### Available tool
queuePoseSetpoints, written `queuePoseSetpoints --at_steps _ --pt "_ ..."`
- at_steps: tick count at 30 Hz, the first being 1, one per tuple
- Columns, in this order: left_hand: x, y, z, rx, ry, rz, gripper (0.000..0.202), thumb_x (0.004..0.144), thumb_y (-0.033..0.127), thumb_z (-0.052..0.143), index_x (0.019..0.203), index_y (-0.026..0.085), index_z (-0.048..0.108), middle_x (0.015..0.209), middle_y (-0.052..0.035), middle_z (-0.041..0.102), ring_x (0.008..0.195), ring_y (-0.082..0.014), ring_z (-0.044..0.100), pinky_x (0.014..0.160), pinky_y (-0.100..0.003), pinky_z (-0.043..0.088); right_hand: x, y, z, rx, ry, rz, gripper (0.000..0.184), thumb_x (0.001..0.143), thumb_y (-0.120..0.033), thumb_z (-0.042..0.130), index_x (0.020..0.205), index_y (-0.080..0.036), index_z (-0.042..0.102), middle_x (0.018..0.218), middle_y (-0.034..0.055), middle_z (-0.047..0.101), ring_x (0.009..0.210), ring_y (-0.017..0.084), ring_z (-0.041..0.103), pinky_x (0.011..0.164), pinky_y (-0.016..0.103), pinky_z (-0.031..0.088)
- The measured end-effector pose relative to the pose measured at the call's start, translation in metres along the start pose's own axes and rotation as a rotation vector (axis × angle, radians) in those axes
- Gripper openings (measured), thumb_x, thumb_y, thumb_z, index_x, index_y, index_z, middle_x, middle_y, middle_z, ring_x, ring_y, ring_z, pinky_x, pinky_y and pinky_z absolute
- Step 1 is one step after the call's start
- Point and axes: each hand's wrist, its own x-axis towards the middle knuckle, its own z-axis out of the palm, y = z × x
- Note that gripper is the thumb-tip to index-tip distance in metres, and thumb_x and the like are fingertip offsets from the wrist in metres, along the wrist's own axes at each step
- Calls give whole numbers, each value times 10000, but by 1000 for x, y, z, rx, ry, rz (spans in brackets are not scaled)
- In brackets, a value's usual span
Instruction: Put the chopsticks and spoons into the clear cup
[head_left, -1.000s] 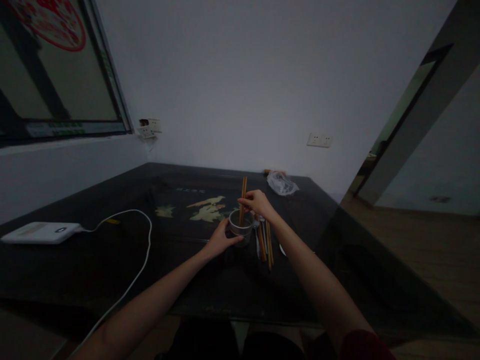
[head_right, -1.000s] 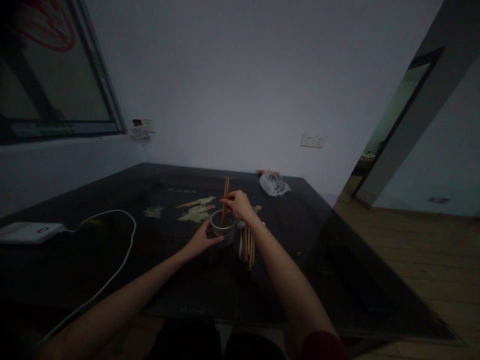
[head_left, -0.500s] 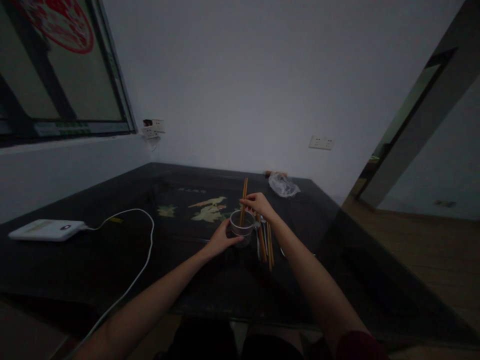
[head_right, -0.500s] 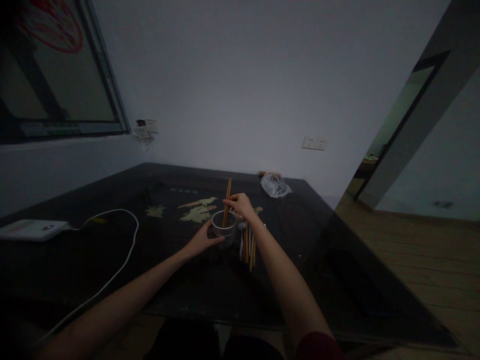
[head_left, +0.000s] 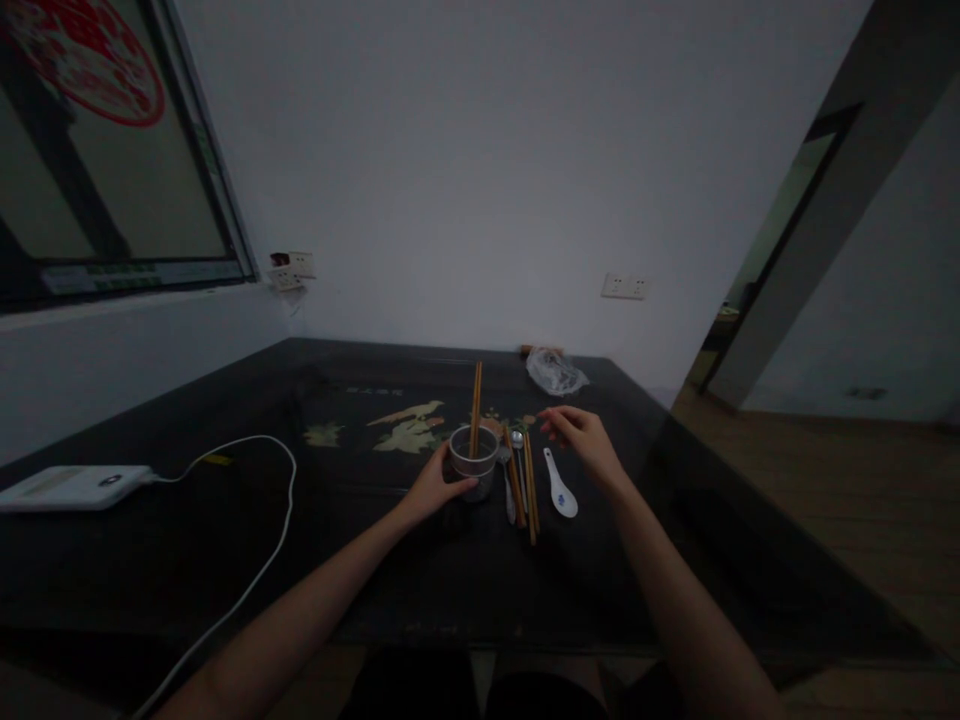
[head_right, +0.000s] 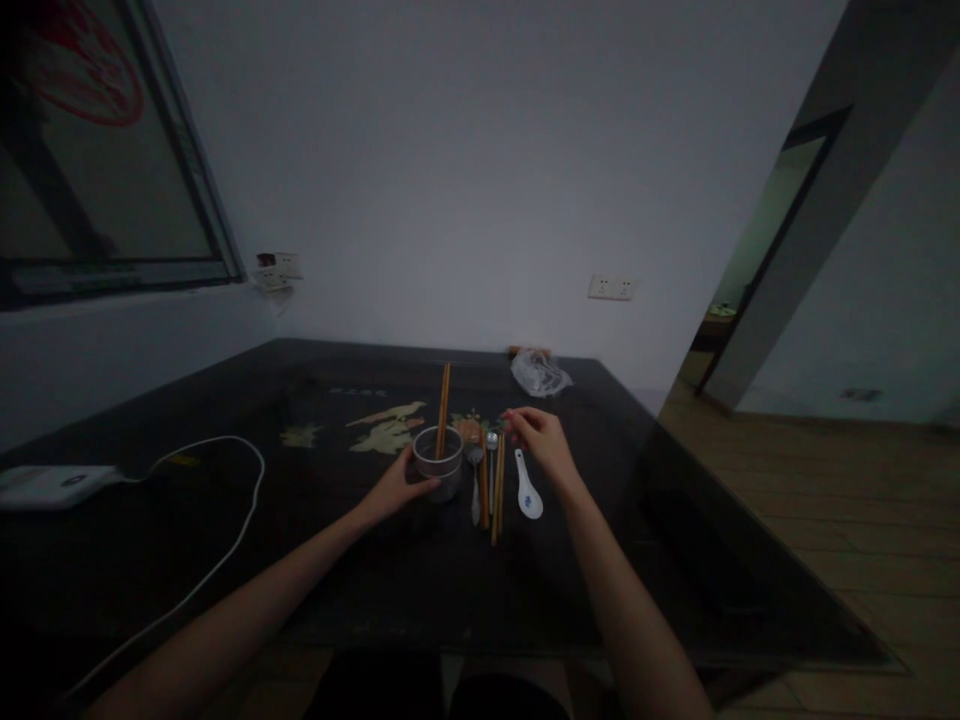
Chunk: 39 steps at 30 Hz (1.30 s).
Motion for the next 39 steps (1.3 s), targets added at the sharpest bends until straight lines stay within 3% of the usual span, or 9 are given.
queuePoseSetpoints --at_steps 6,12,17,21,23,26,28,33,39 --pt "-1 3 1 32 17 -7 831 619 329 787 1326 180 377 1347 -166 467 1222 -303 483 1030 -479 384 -31 53 -25 38 236 119 502 674 -639 604 700 -140 658 561 52 592 441 117 470 390 233 333" --pt "1 14 -8 34 89 154 862 679 374 733 1391 226 269 1403 -145 397 1287 -274 407 1026 -426 390 -29 82 -25 7 244 137 513 686 -656 569 661 -147 633 524 35 562 418 116 455 381 234 304" --pt "-9 41 -21 155 258 358 633 812 342 601 1369 242 317 1340 -109 465 1250 -228 446 1059 -419 346 -27 93 -23 -79 234 145 509 708 -642 536 634 -147 630 493 29 556 400 114 454 387 237 311" --pt "-27 65 -19 406 377 514 339 828 286 558 1162 228 541 1165 -69 579 1132 -231 525 1028 -429 377 -27 101 -26 -165 258 164 437 757 -558 508 631 -157 628 488 24 563 395 115 469 406 239 332" --pt "-35 77 -8 493 279 557 235 825 258 547 1050 233 612 1065 -53 624 1058 -231 563 988 -415 414 -27 104 -26 -217 255 179 395 780 -503 496 638 -159 628 487 21 568 397 116 484 415 233 342" --pt "-42 94 23 564 -133 600 248 829 228 537 1052 243 645 1022 -54 655 983 -218 604 919 -356 463 -27 107 -27 -300 215 211 360 809 -445 472 662 -159 633 501 19 583 410 118 507 433 228 357" --pt "-40 102 47 639 -304 578 270 863 219 484 1090 236 629 1033 -62 654 961 -207 614 851 -317 491 -27 109 -27 -360 192 229 346 824 -419 461 680 -160 640 520 19 597 425 118 522 456 225 371" --pt "-16 99 98 1004 -355 287 242 909 200 398 979 174 628 952 -84 650 886 -199 640 799 -311 511 -26 112 -30 -493 178 288 293 831 -364 475 725 -167 664 579 22 647 499 120 573 507 203 390" --pt "29 80 136 1336 -342 36 291 886 57 369 1052 81 606 1018 -203 634 930 -263 663 746 -359 536 -23 113 -32 -552 142 330 274 838 -341 479 758 -180 686 618 27 674 530 124 597 530 202 399"
